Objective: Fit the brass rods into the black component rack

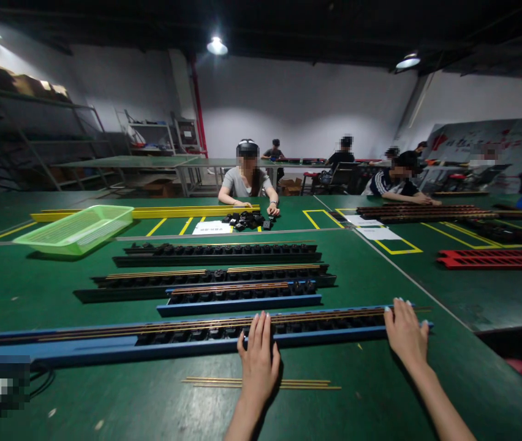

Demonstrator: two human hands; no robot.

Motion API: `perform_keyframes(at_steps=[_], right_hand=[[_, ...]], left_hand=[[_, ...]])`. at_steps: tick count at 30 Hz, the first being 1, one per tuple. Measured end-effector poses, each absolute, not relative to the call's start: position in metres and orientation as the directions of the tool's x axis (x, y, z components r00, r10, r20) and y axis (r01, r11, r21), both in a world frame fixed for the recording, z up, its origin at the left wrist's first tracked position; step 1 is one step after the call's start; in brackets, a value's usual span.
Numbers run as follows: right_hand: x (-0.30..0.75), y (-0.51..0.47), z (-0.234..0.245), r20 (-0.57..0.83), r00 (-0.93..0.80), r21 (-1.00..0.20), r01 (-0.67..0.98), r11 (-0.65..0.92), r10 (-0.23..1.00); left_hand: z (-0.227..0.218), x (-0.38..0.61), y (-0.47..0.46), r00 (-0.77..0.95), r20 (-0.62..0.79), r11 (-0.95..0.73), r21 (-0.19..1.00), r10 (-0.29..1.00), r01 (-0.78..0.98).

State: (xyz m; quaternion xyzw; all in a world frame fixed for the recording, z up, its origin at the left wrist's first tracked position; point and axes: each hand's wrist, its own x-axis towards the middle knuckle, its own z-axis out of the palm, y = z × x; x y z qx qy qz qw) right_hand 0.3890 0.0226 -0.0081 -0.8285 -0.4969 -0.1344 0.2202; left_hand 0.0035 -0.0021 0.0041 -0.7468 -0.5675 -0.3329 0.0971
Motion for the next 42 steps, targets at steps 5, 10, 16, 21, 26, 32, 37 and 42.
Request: perform_keyframes(at_steps=[5,10,16,21,26,32,37,42], right_hand=[[0.374,0.022,0.000,0.514,0.356,-0.121,0.931,-0.345,0.781],[0.356,0.023,-0.007,0.496,0.315,-0.125,0.948,-0.292,0.810],[0.350,0.024,-0.011,0.489,0.344,-0.144,0.938,-0.315,0.802],[0.349,0.022,0.001,0.471,0.341,-0.121,0.938,-0.324,0.813],[0.333,0.022,0.008,0.544,0.219,-0.096,0.975,-0.199,0.810],[0.318,0.024,-0.009,0.495,0.148,-0.125,0.987,-0.098,0.856],[0.319,0.025,-0.009,0.489,0.166,-0.140,0.984,-0.111,0.856],[0.296,0.021,0.001,0.482,0.231,-0.216,0.966,-0.140,0.845]], left_hand=[[0.005,0.004,-0.002,0.134,0.607,-0.336,0.233,0.783,0.912],[0.004,0.004,-0.002,0.130,0.610,-0.334,0.233,0.781,0.913],[0.002,0.004,-0.001,0.129,0.609,-0.342,0.246,0.782,0.907],[0.001,0.003,-0.001,0.129,0.607,-0.344,0.252,0.784,0.905],[0.002,0.003,-0.001,0.129,0.601,-0.345,0.259,0.788,0.902],[0.002,0.004,-0.001,0.121,0.597,-0.335,0.260,0.793,0.906],[0.002,0.004,-0.002,0.118,0.597,-0.335,0.266,0.794,0.904],[0.001,0.004,-0.001,0.119,0.596,-0.335,0.267,0.794,0.903]])
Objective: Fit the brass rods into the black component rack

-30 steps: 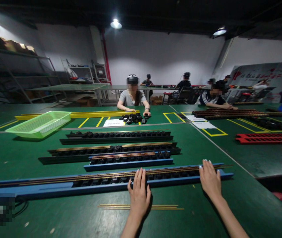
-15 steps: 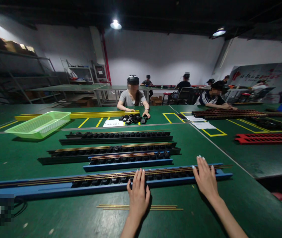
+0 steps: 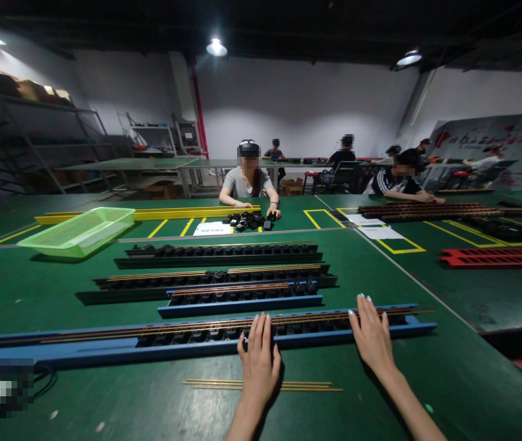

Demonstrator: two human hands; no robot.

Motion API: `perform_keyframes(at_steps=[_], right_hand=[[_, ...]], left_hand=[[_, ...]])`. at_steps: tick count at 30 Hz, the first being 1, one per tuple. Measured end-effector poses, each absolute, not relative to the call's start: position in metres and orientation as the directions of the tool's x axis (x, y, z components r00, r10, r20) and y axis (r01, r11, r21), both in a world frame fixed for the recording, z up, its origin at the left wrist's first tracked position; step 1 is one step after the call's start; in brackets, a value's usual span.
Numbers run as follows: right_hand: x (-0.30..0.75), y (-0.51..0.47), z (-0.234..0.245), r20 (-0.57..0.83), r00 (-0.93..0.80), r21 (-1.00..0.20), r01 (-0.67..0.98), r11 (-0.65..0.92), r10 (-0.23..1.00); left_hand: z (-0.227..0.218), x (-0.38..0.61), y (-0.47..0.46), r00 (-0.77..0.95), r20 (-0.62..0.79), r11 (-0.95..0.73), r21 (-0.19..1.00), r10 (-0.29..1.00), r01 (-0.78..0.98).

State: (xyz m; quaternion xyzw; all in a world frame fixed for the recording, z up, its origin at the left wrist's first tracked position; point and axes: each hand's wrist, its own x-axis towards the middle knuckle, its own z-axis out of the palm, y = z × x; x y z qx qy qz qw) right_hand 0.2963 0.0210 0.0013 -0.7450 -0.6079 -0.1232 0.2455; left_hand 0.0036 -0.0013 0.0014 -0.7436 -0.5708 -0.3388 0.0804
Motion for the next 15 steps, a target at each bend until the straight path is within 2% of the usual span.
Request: perform_keyframes(at_steps=[4,9,15], right_hand=[[0.270,0.016,0.000,0.486,0.134,-0.200,0.979,-0.039,0.864],[0.263,0.015,-0.004,0.506,0.140,-0.190,0.981,-0.048,0.851],[0.253,0.010,0.010,0.448,0.145,-0.212,0.976,-0.053,0.882]], left_hand=[[0.002,0.004,-0.002,0.126,0.587,-0.329,0.252,0.800,0.910],[0.004,0.005,-0.003,0.125,0.600,-0.326,0.239,0.790,0.914],[0.003,0.004,-0.002,0.123,0.609,-0.324,0.232,0.784,0.917]])
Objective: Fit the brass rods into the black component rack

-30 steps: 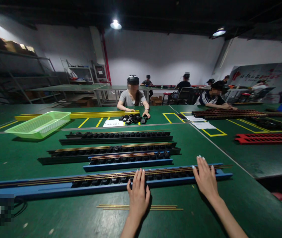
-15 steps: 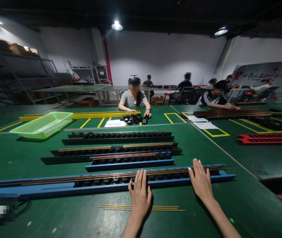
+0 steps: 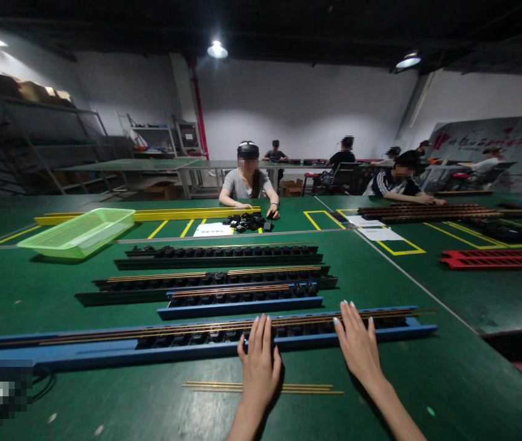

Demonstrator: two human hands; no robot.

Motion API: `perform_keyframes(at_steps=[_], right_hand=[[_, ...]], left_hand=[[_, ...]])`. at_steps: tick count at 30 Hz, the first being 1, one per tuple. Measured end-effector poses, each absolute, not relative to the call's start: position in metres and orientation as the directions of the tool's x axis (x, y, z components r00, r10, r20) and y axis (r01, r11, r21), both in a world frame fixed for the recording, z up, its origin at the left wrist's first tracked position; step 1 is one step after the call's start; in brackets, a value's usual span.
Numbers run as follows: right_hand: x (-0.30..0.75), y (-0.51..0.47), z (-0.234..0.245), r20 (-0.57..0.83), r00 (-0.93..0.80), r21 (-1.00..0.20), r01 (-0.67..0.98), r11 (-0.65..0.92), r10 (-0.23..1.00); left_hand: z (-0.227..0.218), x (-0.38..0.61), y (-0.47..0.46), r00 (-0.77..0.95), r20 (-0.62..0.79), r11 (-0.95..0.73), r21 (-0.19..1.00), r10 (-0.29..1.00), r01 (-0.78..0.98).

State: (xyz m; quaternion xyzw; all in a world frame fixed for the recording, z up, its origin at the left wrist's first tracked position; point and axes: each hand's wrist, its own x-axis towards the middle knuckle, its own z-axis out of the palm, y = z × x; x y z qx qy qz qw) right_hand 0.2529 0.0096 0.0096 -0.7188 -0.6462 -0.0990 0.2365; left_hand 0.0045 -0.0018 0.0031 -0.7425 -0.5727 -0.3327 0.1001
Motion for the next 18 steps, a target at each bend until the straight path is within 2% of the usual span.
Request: perform_keyframes(at_steps=[6,15,18], right_hand=[[0.222,-0.002,0.007,0.448,-0.032,-0.152,0.982,0.111,0.893],[0.212,-0.002,0.013,0.492,-0.021,-0.122,0.988,0.092,0.870],[0.203,-0.005,0.017,0.491,-0.104,-0.078,0.984,0.163,0.865]], left_hand=[[0.003,0.005,-0.002,0.119,0.612,-0.330,0.243,0.781,0.912],[0.003,0.005,-0.002,0.121,0.609,-0.329,0.242,0.784,0.913],[0.002,0.004,-0.002,0.124,0.606,-0.329,0.238,0.785,0.914]])
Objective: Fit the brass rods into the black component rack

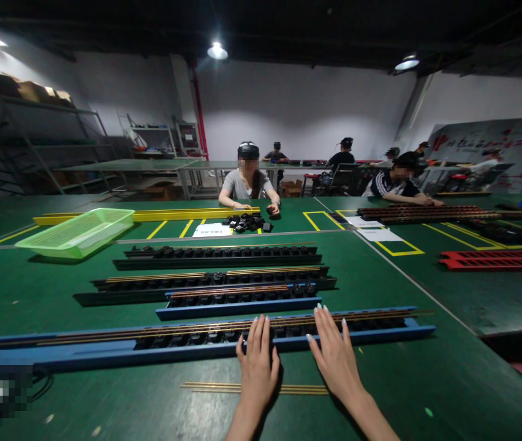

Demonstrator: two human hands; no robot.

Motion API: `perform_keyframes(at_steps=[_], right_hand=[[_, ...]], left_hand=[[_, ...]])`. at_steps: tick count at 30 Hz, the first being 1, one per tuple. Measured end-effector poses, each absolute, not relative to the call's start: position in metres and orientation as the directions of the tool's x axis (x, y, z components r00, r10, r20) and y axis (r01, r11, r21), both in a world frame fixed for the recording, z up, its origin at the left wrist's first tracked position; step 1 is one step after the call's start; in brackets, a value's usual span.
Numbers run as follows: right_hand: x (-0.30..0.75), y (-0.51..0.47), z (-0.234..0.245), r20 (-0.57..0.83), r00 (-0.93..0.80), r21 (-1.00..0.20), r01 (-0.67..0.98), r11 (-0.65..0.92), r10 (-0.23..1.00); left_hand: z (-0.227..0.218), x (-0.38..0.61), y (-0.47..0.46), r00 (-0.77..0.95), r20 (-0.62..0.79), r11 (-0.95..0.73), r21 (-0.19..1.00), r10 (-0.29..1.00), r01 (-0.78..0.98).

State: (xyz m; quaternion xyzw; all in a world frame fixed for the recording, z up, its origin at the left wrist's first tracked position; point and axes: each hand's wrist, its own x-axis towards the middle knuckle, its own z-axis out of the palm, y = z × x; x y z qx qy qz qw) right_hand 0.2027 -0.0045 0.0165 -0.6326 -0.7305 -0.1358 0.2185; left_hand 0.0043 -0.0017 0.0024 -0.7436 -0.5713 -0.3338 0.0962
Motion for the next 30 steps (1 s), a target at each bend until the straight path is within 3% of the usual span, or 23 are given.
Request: perform_keyframes(at_steps=[4,26,30], right_hand=[[0.191,-0.006,0.008,0.496,-0.191,-0.040,0.969,0.242,0.847],[0.168,-0.012,0.004,0.512,-0.128,-0.125,0.967,0.221,0.849],[0.168,-0.010,0.015,0.467,-0.192,-0.118,0.954,0.277,0.863]], left_hand=[[0.002,0.004,-0.002,0.126,0.603,-0.328,0.237,0.788,0.914],[0.002,0.004,-0.001,0.134,0.601,-0.333,0.234,0.788,0.913],[0.002,0.003,-0.001,0.137,0.605,-0.337,0.230,0.784,0.913]])
